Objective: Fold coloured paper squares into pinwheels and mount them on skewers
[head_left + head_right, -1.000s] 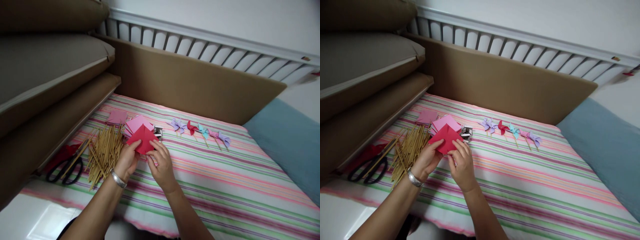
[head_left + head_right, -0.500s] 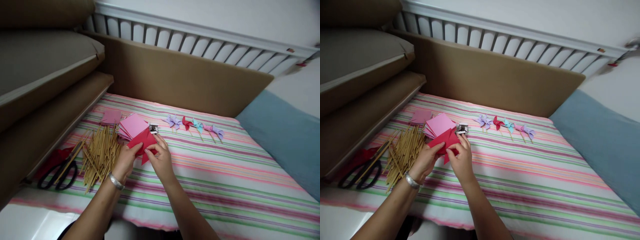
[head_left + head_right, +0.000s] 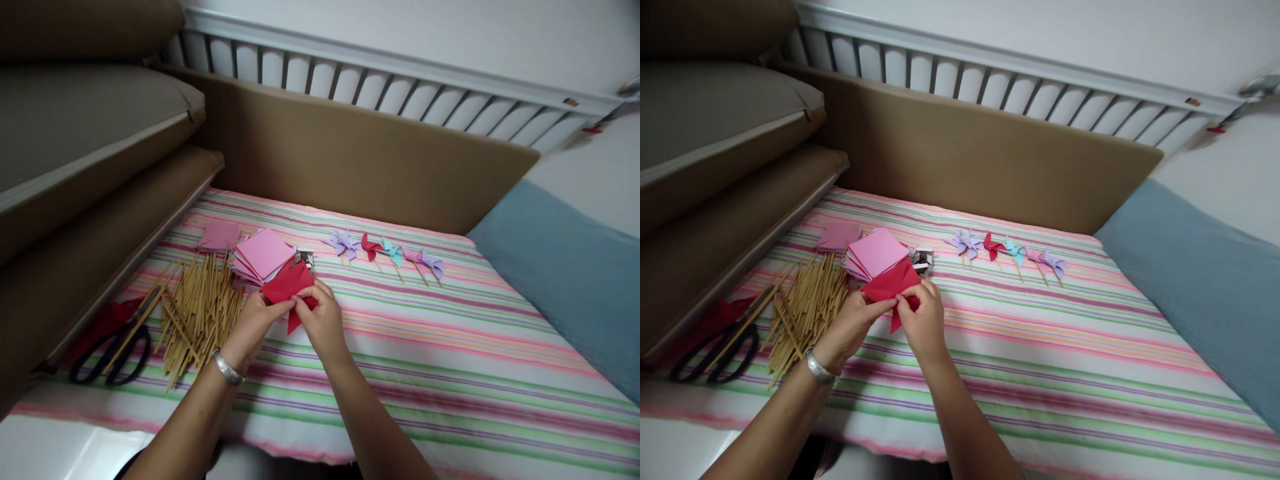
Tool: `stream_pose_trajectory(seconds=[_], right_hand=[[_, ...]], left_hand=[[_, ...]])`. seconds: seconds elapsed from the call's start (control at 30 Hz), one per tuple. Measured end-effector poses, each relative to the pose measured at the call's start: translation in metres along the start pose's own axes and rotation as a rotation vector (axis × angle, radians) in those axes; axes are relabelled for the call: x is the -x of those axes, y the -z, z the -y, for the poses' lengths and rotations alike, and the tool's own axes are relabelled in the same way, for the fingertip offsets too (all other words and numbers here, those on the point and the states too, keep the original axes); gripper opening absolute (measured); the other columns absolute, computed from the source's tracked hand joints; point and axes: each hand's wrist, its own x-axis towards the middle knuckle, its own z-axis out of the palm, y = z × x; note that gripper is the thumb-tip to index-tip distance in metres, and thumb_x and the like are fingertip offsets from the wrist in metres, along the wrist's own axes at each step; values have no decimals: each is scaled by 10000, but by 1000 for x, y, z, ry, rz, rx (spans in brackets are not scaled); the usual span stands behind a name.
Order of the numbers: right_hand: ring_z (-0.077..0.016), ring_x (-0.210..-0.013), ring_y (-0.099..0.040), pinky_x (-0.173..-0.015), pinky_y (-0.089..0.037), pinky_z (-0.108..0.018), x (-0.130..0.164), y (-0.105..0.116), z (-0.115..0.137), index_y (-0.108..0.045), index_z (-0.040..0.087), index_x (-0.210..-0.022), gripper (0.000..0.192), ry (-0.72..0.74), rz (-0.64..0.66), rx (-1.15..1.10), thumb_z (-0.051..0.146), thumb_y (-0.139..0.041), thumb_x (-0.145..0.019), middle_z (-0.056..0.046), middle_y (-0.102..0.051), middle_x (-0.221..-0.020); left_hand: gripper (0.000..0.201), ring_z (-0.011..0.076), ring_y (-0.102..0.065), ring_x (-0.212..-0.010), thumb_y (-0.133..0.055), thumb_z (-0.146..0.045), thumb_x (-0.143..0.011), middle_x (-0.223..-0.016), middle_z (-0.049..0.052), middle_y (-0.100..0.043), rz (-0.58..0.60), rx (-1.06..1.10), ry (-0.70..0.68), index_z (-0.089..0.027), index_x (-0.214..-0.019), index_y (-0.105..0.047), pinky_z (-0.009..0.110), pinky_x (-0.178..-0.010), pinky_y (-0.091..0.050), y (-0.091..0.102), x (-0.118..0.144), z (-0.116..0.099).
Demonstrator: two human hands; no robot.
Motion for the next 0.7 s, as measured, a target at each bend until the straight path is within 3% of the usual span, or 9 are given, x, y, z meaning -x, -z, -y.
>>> stream_pose_trajectory(seconds=[0.13,0.2,0.27,0.33,0.43,0.6,0.7], right_hand=[[-196,-821,-567,-786,-436,-324,1,-2,2,-581,213,-647,69,-42,16,-28,226,-601,-712,-22,-596,-778],[-191,-809,-580,-779,-443,-321,0,-1,3,-595,216,-733,56,-108,15,-93,233,-627,-691,-15,-615,-801],[-193,-811,-605,-763,-464,-328,-2,1,2,-580,229,-954,303,-227,34,-261,235,-658,-661,-13,-642,-857],[-192,-757,-629,-719,-489,-336,-4,3,1,-467,240,-1184,587,-368,92,-489,242,-684,-638,-2,-657,-836],[-175,-656,-633,-662,-504,-328,-7,6,-1,-380,235,-1293,787,-524,177,-706,238,-733,-589,15,-664,-777],[-171,-737,-644,-685,-518,-297,-7,5,-3,-490,237,-1220,728,-530,108,-720,173,-750,-544,-12,-672,-932],[-190,-802,-648,-737,-526,-324,-6,1,-3,-489,210,-1210,693,-503,49,-780,181,-735,-562,-34,-675,-980]], left_hand=[[304,218,-651,-820,-726,-215,-599,-897,88,-732,-89,-84,-14,-117,-887,-706,342,-829,-468,5,-5,6],[299,218,-654,-789,-724,-202,-578,-856,87,-733,-116,-102,-2,-108,-860,-698,345,-814,-474,8,-7,7],[312,219,-656,-767,-727,-181,-548,-828,85,-733,-132,-105,21,-103,-848,-690,344,-795,-481,11,-8,8],[353,221,-656,-755,-733,-171,-524,-816,83,-732,-143,-107,53,-103,-867,-680,342,-770,-488,12,-9,8],[398,222,-653,-746,-742,-174,-513,-808,81,-729,-153,-138,91,-103,-897,-668,339,-740,-494,12,-10,8],[414,183,-643,-708,-773,-178,-508,-799,53,-724,-147,-34,80,-124,-905,-668,290,-692,-485,6,-6,8],[362,161,-644,-704,-772,-222,-563,-816,63,-728,-56,141,145,-127,-902,-688,282,-717,-478,2,-2,9]])
